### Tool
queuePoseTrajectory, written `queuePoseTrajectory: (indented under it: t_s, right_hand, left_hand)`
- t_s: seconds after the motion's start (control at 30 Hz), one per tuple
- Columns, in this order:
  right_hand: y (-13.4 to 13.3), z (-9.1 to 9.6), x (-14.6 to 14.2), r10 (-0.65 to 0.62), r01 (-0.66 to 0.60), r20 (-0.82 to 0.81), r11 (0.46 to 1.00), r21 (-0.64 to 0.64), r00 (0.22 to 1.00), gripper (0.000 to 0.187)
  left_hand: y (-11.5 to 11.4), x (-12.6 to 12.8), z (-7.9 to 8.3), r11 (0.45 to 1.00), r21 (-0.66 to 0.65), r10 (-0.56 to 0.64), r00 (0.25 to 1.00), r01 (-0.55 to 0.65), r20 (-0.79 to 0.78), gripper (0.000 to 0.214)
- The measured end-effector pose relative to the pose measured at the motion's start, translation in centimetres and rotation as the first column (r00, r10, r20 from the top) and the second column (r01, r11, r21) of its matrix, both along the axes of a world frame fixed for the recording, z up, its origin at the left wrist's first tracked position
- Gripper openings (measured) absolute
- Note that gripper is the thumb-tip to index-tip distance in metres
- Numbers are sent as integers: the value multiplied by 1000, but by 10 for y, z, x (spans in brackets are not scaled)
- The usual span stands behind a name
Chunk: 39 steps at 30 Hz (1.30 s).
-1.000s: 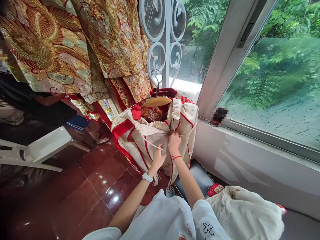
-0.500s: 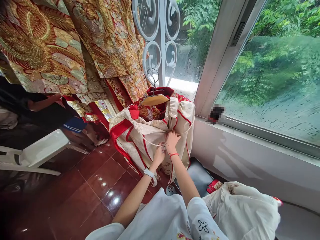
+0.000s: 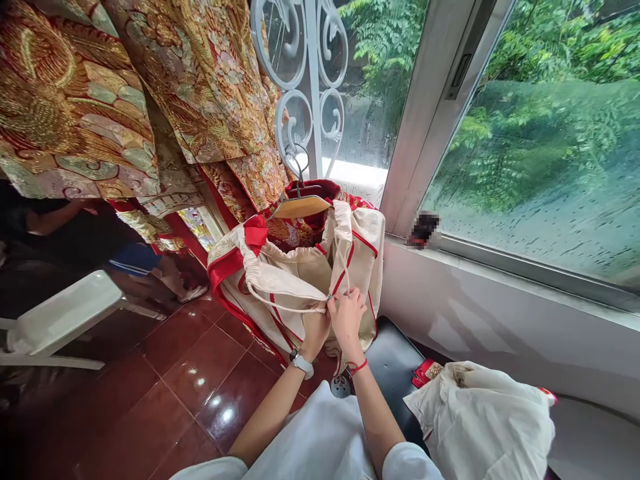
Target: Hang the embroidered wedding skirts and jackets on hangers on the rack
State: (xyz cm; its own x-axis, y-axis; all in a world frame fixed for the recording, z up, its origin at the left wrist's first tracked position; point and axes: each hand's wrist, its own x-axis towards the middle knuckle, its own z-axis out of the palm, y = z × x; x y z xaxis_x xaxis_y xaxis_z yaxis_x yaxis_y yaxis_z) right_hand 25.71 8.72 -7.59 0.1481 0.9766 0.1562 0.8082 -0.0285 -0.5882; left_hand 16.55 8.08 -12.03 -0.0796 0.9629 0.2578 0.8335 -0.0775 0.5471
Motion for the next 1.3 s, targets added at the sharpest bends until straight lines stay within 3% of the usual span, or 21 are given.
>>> queuePoseTrajectory:
  t_s: [0.1, 0.2, 0.3, 0.4, 0.53, 0.73, 0.87, 0.93, 1.0, 1.07, 1.13, 1.2, 1.3]
  right_hand:
    - [1, -1, -1, 8, -11, -178, 1000, -19, 984, 26]
    - [8, -1, -3, 101, -103, -380, 995, 13, 919, 33]
    - [12, 6, -9, 116, -106, -484, 993, 48, 867, 31]
    - [14, 22, -15, 93, -69, -560, 996, 63, 823, 29]
    - [22, 60, -19, 132, -69, -665, 990, 120, 735, 27]
    - [39, 117, -30, 269, -133, -629, 958, 256, 729, 28]
    - [40, 119, -32, 339, -213, -539, 935, 283, 771, 31]
    - [38, 109, -23, 420, -322, -473, 905, 277, 775, 32]
    - [37, 99, -7, 455, -378, -439, 890, 255, 775, 35]
    - [39, 95, 12, 408, -316, -427, 909, 272, 807, 35]
    - [44, 102, 30, 296, -150, -406, 923, 353, 865, 34]
    - [54, 120, 41, 180, 15, -374, 886, 464, 910, 34]
    - [79, 155, 43, 93, 89, -305, 841, 533, 948, 36]
  left_hand:
    - [-7, -1, -2, 1000, -3, -6, 1000, 6, -10, 20]
    - [-10, -5, -1, 1000, -5, -10, 1000, 10, -26, 21]
    - [-11, -8, 2, 999, -32, 10, 998, -12, -62, 25]
    - [-12, -9, 10, 998, -52, 40, 995, -45, -93, 29]
    - [-17, -8, 24, 994, -89, 52, 993, -61, -102, 26]
    - [-18, -12, 40, 991, -66, 110, 990, -117, -93, 26]
    - [-17, -28, 42, 984, -151, 91, 996, -91, -3, 27]
    - [-24, -44, 51, 980, -197, 2, 990, 27, 142, 25]
    - [-35, -67, 71, 971, -175, -95, 930, 166, 354, 23]
    - [-45, -95, 103, 979, -106, -94, 851, 172, 517, 26]
    - [-47, -122, 143, 1000, 6, -8, 834, 6, 552, 26]
    - [-36, -144, 180, 957, 170, 121, 855, -236, 505, 23]
    - [-6, -160, 217, 929, 161, 288, 924, -333, 250, 30]
